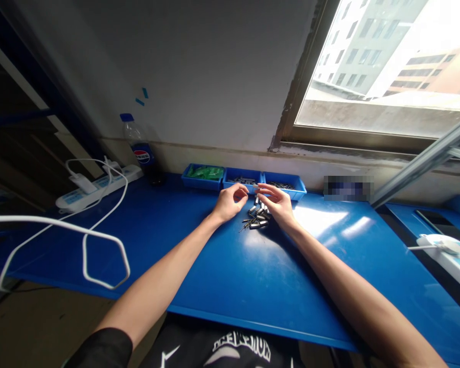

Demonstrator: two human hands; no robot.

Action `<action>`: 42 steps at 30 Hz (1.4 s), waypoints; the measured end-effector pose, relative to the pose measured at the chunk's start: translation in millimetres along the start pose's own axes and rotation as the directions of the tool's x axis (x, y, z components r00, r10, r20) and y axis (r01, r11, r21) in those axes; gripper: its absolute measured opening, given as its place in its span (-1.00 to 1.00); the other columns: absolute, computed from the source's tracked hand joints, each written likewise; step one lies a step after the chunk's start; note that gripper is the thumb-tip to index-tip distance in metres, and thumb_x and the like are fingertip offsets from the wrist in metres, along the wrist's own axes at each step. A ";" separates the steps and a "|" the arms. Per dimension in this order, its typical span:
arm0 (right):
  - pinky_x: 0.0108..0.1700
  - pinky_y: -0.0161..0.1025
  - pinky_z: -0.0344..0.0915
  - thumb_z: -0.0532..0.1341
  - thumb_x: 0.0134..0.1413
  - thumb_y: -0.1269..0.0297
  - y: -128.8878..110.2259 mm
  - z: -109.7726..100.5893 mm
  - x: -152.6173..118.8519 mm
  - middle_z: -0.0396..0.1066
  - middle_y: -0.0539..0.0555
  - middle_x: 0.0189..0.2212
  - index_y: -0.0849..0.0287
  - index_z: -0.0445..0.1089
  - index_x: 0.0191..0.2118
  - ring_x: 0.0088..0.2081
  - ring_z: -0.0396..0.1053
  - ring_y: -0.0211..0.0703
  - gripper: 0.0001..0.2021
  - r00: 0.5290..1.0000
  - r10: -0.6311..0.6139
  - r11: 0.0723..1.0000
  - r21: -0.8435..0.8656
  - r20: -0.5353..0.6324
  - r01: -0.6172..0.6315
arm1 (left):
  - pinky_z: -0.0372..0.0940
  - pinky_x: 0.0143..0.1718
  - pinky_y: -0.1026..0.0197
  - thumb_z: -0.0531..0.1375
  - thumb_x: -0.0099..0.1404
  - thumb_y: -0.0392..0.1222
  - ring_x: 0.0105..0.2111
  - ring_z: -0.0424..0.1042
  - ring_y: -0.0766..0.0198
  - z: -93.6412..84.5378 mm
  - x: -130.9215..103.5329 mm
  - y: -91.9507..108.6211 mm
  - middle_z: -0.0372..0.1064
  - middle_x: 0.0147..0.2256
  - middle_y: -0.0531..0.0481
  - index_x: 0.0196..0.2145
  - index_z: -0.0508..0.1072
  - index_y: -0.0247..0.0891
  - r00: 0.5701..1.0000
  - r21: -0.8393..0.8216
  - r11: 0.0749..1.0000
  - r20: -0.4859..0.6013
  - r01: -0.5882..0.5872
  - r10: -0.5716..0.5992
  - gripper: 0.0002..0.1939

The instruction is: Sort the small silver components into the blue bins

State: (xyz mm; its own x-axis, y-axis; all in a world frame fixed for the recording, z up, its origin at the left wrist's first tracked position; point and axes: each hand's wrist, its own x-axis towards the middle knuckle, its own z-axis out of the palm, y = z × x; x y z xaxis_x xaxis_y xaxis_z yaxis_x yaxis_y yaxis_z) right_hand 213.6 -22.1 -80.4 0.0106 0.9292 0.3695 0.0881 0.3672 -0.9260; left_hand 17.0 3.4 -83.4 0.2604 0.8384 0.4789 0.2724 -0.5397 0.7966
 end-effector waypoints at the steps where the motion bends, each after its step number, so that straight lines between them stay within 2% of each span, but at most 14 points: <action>1: -0.38 -0.22 0.40 0.41 0.07 0.08 0.0 -0.5 0.4 0.61 0.14 0.01 0.04 0.53 0.13 -0.45 0.44 -0.22 -0.51 1.000 -0.010 1.000 -0.011 0.011 0.010 | 0.50 -0.19 0.21 0.26 0.29 -0.28 -0.29 0.61 0.22 -0.4 -0.9 1.3 0.61 -0.29 -0.03 -0.21 0.56 -0.26 0.997 0.041 0.999 0.068 -0.022 0.019 -0.89; 3: -0.40 -0.21 0.41 0.39 0.08 0.13 1.5 -1.7 0.4 0.49 0.15 0.19 -0.03 0.42 0.25 -0.51 0.37 -0.30 -0.41 0.999 -0.027 0.999 -0.032 0.037 0.028 | 0.48 -0.16 0.21 0.22 0.32 -0.30 -0.25 0.61 0.21 0.5 -2.8 3.1 0.64 -0.22 -0.04 -0.20 0.60 -0.25 0.976 0.085 0.993 0.211 -0.081 0.062 -0.84; 6: -0.42 -0.23 0.39 0.33 0.11 0.18 7.3 -3.3 -0.9 0.51 0.14 0.15 -0.03 0.38 0.26 -0.54 0.32 -0.34 -0.43 0.999 -0.047 0.997 -0.057 0.004 0.048 | 0.46 -0.07 0.19 0.24 0.31 -0.30 -0.17 0.62 0.17 3.6 -4.6 3.2 0.65 -0.17 -0.05 -0.20 0.65 -0.24 0.944 0.136 0.977 0.308 -0.166 0.118 -0.82; 9: -0.50 -0.28 0.29 0.29 0.12 0.21 12.0 -4.1 -2.2 0.58 0.11 -0.03 0.04 0.42 0.17 -0.57 0.25 -0.35 -0.53 0.998 -0.048 0.996 -0.077 -0.040 0.044 | 0.44 -0.05 0.18 0.27 0.26 -0.33 -0.17 0.62 0.15 3.9 -4.3 0.0 0.66 -0.19 -0.05 -0.26 0.66 -0.25 0.944 0.195 0.966 0.312 -0.171 0.104 -0.85; 12: -0.52 -0.31 0.24 0.28 0.09 0.21 11.7 -4.0 -2.6 0.59 0.09 -0.12 0.08 0.45 0.10 -0.55 0.25 -0.34 -0.58 0.999 -0.021 0.997 -0.070 -0.045 0.017 | 0.45 -0.10 0.19 0.25 0.24 -0.38 -0.24 0.61 0.17 1.0 -3.4 -4.3 0.65 -0.25 -0.04 -0.27 0.64 -0.26 0.962 0.237 0.965 0.268 -0.109 0.042 -0.83; 14: -0.53 -0.31 0.23 0.29 0.07 0.20 10.0 -4.0 -2.5 0.59 0.09 -0.16 0.10 0.47 0.06 -0.54 0.26 -0.32 -0.60 0.999 0.011 0.998 -0.056 -0.049 -0.013 | 0.47 -0.13 0.18 0.27 0.24 -0.36 -0.26 0.60 0.18 0.0 -3.2 -7.1 0.63 -0.28 -0.04 -0.21 0.62 -0.26 0.975 0.205 0.977 0.223 -0.062 0.015 -0.82; 17: -0.53 -0.31 0.23 0.30 0.05 0.19 8.6 -4.0 -2.3 0.60 0.08 -0.21 0.11 0.49 0.01 -0.54 0.28 -0.31 -0.62 0.997 0.055 0.997 -0.042 -0.047 -0.057 | 0.49 -0.12 0.16 0.31 0.25 -0.29 -0.27 0.60 0.19 2.2 -2.2 -11.4 0.61 -0.27 -0.05 -0.09 0.59 -0.26 0.992 0.066 0.998 0.124 0.003 -0.011 -0.74; 20: -0.52 -0.31 0.20 0.32 0.05 0.17 9.3 -4.0 -2.4 0.59 0.08 -0.30 0.15 0.52 -0.05 -0.55 0.28 -0.29 -0.66 0.997 0.075 0.996 -0.047 -0.036 -0.076 | 0.50 -0.06 0.11 0.36 0.26 -0.19 -0.25 0.61 0.19 5.4 1.4 -16.7 0.61 -0.26 -0.07 -0.06 0.58 -0.28 0.997 -0.172 0.982 0.030 0.074 -0.070 -0.70; 24: -0.53 -0.30 0.15 0.39 0.04 0.10 9.9 -3.6 -3.4 0.58 0.07 -0.37 0.17 0.55 -0.07 -0.56 0.26 -0.29 -0.64 0.995 0.082 0.995 -0.064 0.058 -0.078 | 0.52 -0.02 0.05 0.46 0.17 -0.05 -0.23 0.62 0.16 3.3 6.6 -24.4 0.62 -0.23 -0.11 0.01 0.54 -0.31 0.972 -0.538 0.812 0.080 0.227 -0.219 -0.50; 27: -0.53 -0.30 0.12 0.43 0.03 0.04 8.9 -3.1 -4.6 0.58 0.06 -0.36 0.16 0.55 -0.03 -0.57 0.21 -0.32 -0.57 0.989 0.069 0.996 -0.071 0.132 -0.060 | 0.51 0.03 0.01 0.51 0.10 -0.02 -0.21 0.64 0.15 0.1 7.8 -27.4 0.63 -0.24 -0.12 0.03 0.52 -0.32 0.949 -0.640 0.707 0.134 0.302 -0.284 -0.40; 31: -0.56 -0.30 0.06 0.44 0.04 -0.01 9.5 -2.7 -5.4 0.59 0.08 -0.34 0.16 0.56 0.02 -0.59 0.16 -0.35 -0.52 0.983 0.059 0.997 -0.065 0.172 -0.048 | 0.53 0.01 -0.03 0.53 0.07 -0.03 -0.21 0.64 0.10 -0.7 6.9 -24.7 0.64 -0.26 -0.13 0.01 0.53 -0.33 0.947 -0.589 0.743 0.168 0.319 -0.274 -0.40; 35: -0.57 -0.29 0.05 0.44 0.05 -0.04 11.6 -2.6 -4.6 0.59 0.08 -0.38 0.17 0.60 -0.04 -0.60 0.17 -0.33 -0.55 0.978 0.038 0.998 -0.063 0.205 -0.025 | 0.56 -0.04 -0.02 0.53 0.07 0.01 -0.25 0.65 0.11 -0.6 6.5 -19.7 0.63 -0.27 -0.12 -0.03 0.55 -0.33 0.946 -0.536 0.780 0.195 0.322 -0.257 -0.42; 38: -0.53 -0.26 0.17 0.45 0.03 -0.06 10.9 -3.1 -4.1 0.59 0.10 -0.39 0.17 0.63 -0.09 -0.55 0.32 -0.25 -0.56 0.976 0.040 0.998 -0.051 0.213 -0.030 | 0.57 -0.07 0.00 0.51 0.09 0.03 -0.27 0.65 0.12 0.0 6.5 -18.9 0.62 -0.29 -0.11 -0.08 0.56 -0.34 0.948 -0.505 0.803 0.206 0.316 -0.243 -0.47; 42: -0.39 -0.21 0.36 0.47 0.00 -0.04 9.0 -4.9 -2.7 0.62 0.13 -0.35 0.18 0.63 -0.15 -0.40 0.50 -0.10 -0.59 0.985 0.052 0.999 -0.023 0.163 -0.049 | 0.57 -0.11 0.02 0.35 0.30 0.06 -0.28 0.64 0.12 4.6 4.7 -19.2 0.61 -0.28 -0.14 -0.14 0.56 -0.35 0.960 -0.416 0.868 0.176 0.272 -0.217 -0.61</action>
State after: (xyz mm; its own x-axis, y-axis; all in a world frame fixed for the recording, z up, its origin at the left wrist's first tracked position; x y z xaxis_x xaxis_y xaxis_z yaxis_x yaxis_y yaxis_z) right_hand 219.3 -21.5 -89.4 -0.1474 0.9414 0.3034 0.1107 0.3206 -0.9407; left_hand 17.2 17.3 -98.2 0.3537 0.9085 0.2225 -0.0780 -0.2085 0.9749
